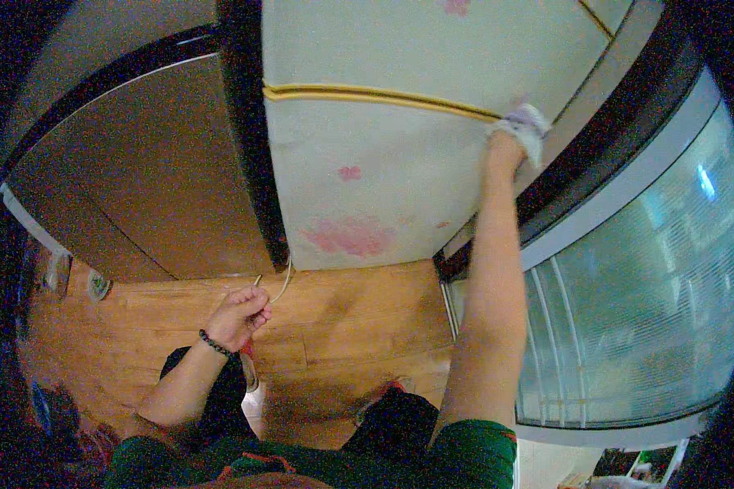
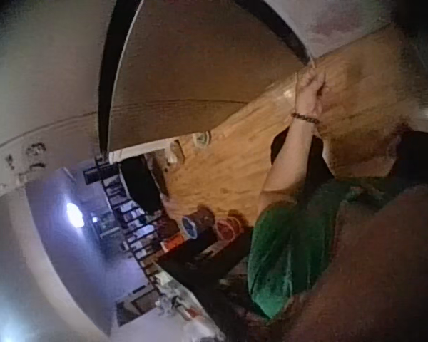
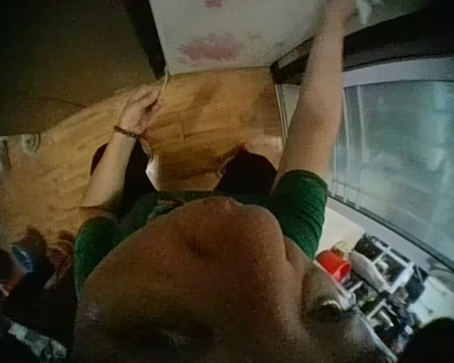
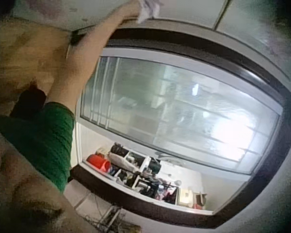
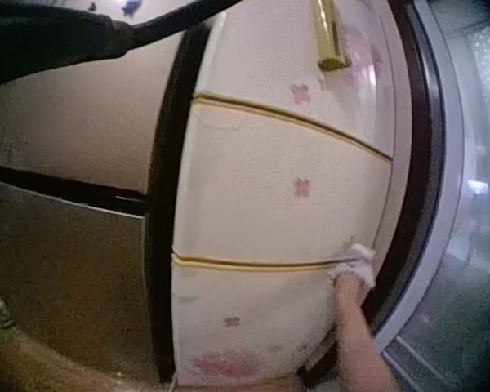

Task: The person wipes a wooden floor and a white cabinet door with a cloth. They then wash the cloth in a kitchen sink and wipe the countertop. Finally, they place a wrapped watermelon into the refrigerator.

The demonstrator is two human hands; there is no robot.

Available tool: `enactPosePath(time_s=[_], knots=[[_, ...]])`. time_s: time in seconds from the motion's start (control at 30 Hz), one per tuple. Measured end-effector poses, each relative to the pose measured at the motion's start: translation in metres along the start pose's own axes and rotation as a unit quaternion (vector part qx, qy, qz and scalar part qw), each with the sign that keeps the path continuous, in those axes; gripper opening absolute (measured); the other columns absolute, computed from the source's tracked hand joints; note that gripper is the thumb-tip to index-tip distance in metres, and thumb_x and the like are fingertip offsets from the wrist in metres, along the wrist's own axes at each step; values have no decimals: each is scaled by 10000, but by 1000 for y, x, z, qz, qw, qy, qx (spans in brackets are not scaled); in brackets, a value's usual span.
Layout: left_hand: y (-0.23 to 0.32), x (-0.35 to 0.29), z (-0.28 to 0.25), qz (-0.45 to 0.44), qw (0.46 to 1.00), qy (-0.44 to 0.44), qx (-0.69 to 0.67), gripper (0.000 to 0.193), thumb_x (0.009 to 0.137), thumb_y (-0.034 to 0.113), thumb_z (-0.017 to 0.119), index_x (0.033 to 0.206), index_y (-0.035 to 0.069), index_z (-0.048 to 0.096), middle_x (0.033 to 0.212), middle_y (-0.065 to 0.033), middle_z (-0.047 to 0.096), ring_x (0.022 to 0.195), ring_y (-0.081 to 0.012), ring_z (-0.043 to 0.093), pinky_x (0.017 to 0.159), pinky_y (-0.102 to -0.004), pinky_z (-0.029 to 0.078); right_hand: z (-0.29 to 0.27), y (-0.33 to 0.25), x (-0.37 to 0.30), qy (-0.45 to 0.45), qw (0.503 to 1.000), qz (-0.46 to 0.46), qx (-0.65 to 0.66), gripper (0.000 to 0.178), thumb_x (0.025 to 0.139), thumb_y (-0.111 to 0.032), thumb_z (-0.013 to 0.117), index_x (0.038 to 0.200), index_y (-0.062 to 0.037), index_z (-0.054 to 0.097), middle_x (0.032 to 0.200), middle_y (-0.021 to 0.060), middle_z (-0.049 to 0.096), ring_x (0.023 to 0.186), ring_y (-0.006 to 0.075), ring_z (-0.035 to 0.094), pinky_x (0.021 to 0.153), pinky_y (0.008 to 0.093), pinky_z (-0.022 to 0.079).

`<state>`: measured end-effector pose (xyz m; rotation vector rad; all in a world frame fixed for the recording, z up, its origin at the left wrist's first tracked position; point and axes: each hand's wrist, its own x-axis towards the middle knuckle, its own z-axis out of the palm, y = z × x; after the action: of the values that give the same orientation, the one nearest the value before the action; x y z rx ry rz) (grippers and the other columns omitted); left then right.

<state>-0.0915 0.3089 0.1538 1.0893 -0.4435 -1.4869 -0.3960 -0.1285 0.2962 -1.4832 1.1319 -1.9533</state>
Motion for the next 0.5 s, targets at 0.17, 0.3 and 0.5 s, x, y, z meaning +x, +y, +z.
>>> enactPosePath(time_s=[0.17,0.3,0.5], knots=[[-6,3,9,29,999,-8,-29,75,856,122,561,846,48,576,740,-28,590,669,-97,563,579,-190,465,97,-86,4,-26,974,-180,-132,318,764,-180,539,1039,-37,464,1029,127,461,925,250,443,788,383,325],[-6,-5,-6,33,998,-9,-44,84,859,133,561,854,49,568,750,-27,590,677,-96,563,603,-187,476,193,-210,-174,-54,897,-394,-195,686,717,-216,569,1328,-74,293,1368,194,279,1169,355,378,1010,445,224],[8,-14,17,29,998,-11,-60,92,864,144,556,859,52,558,747,-21,584,677,-94,564,601,-183,477,138,-197,-87,-36,830,-487,-270,588,700,-135,575,1234,-35,349,1178,213,411,895,373,558,820,433,419]])
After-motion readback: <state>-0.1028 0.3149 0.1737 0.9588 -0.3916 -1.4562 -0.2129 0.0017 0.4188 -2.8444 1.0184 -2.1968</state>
